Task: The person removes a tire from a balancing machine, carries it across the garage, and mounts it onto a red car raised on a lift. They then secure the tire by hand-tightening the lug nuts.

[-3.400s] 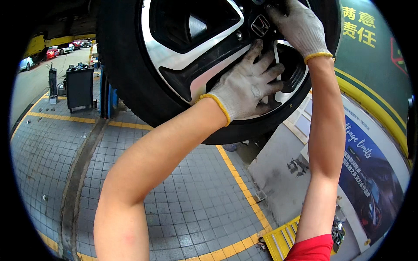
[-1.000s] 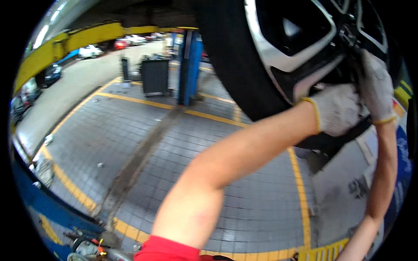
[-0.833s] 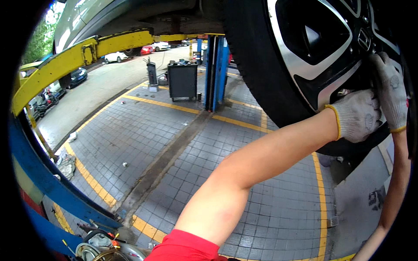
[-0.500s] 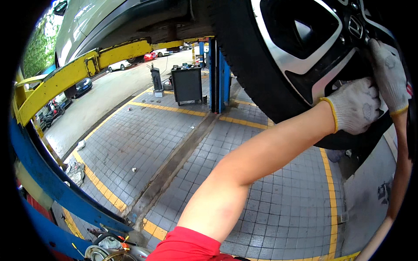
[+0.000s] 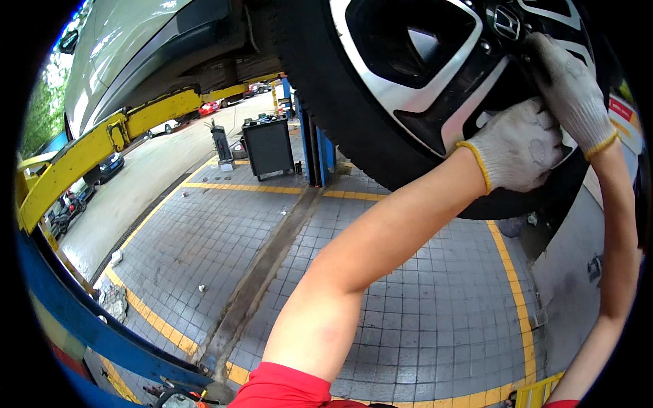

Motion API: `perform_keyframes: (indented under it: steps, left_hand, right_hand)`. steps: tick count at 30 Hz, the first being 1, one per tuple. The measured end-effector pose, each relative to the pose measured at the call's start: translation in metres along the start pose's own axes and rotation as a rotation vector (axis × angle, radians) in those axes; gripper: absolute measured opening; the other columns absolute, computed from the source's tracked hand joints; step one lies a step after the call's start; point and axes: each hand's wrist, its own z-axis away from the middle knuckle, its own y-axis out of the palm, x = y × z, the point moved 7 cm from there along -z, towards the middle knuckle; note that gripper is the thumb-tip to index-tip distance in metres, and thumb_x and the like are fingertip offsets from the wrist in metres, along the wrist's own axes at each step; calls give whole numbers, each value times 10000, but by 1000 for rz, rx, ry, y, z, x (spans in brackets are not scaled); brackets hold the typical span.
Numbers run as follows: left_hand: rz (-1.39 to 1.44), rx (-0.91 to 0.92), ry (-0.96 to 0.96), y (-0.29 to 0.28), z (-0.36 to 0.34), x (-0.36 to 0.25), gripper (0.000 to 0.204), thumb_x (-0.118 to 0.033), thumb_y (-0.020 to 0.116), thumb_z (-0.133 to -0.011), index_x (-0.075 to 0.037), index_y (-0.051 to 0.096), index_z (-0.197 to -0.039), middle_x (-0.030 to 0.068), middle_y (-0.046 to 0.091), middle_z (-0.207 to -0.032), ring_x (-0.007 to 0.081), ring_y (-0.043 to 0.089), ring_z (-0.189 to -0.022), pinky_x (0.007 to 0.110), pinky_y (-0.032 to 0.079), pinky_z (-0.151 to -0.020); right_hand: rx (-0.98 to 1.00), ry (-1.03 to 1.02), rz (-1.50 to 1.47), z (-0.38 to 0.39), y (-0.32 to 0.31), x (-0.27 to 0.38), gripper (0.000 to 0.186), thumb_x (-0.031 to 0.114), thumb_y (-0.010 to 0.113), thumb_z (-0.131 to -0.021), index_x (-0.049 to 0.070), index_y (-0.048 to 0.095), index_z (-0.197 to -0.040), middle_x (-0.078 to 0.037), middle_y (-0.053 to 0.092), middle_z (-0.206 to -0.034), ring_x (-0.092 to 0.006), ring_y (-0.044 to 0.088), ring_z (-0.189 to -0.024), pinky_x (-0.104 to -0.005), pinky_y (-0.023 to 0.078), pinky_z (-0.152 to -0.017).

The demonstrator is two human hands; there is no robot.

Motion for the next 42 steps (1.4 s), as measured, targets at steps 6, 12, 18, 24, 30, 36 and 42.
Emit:
perform_keyframes:
  steps: [6, 12, 18, 24, 30, 36, 42]
  left_hand:
    - [43, -75, 1, -2, -2, 3, 261, -376, 730, -848, -177, 783, -1008, 24, 725, -1067, 216, 645, -1126, 416, 440, -1132]
    - [14, -58, -12, -3, -1, 2, 246, -391, 726, -861, -187, 777, -989, 22, 715, -1048, 213, 645, -1116, 412, 453, -1102]
    - [7, -8, -27, 2, 4, 0, 237, -389, 736, -850, -190, 781, -970, 7, 713, -1043, 202, 645, -1103, 405, 457, -1081]
    - [-31, -58, -42, 7, 0, 0, 206, -383, 754, -839, -210, 780, -948, -15, 710, -1042, 174, 639, -1069, 370, 462, -1017]
    - [60, 46, -27, 6, -6, 2, 272, -364, 732, -889, -180, 779, -1084, -7, 710, -1146, 194, 602, -1248, 401, 395, -1197]
    - [85, 70, -24, 8, -9, -1, 290, -351, 728, -900, -147, 771, -1101, 47, 706, -1177, 209, 608, -1237, 411, 383, -1213]
    - [126, 51, -34, 4, -7, 1, 279, -343, 737, -894, -142, 768, -1086, 53, 712, -1149, 220, 625, -1214, 415, 381, -1219]
  right_hand:
    - [41, 35, 75, -10, 9, -25, 252, 236, 609, -1059, 78, 649, -1252, -148, 719, -1023, -308, 722, -919, -433, 579, -839]
    - [-171, -57, -111, -8, -10, 2, 389, 121, 689, -975, 102, 631, -1359, -188, 675, -1114, -322, 708, -1016, -424, 568, -881]
    - [-177, -105, -3, -8, -34, 29, 361, 105, 697, -894, 86, 689, -1255, -165, 680, -756, -378, 704, -766, -476, 574, -722]
    - [-225, -119, -166, -10, -32, 13, 395, 189, 712, -927, 71, 652, -1299, -168, 710, -830, -361, 730, -754, -480, 582, -700]
    - [-378, -114, -74, -11, -36, 9, 283, 199, 662, -966, 82, 653, -1223, -171, 730, -891, -330, 741, -762, -465, 579, -630]
    - [2, 144, -49, -16, -17, -19, 394, 207, 710, -935, 68, 649, -1299, -211, 703, -957, -386, 717, -787, -489, 582, -682]
    - [-235, -116, -171, -8, -27, -3, 341, 219, 692, -954, 74, 667, -1262, -193, 723, -859, -371, 731, -762, -479, 583, -669]
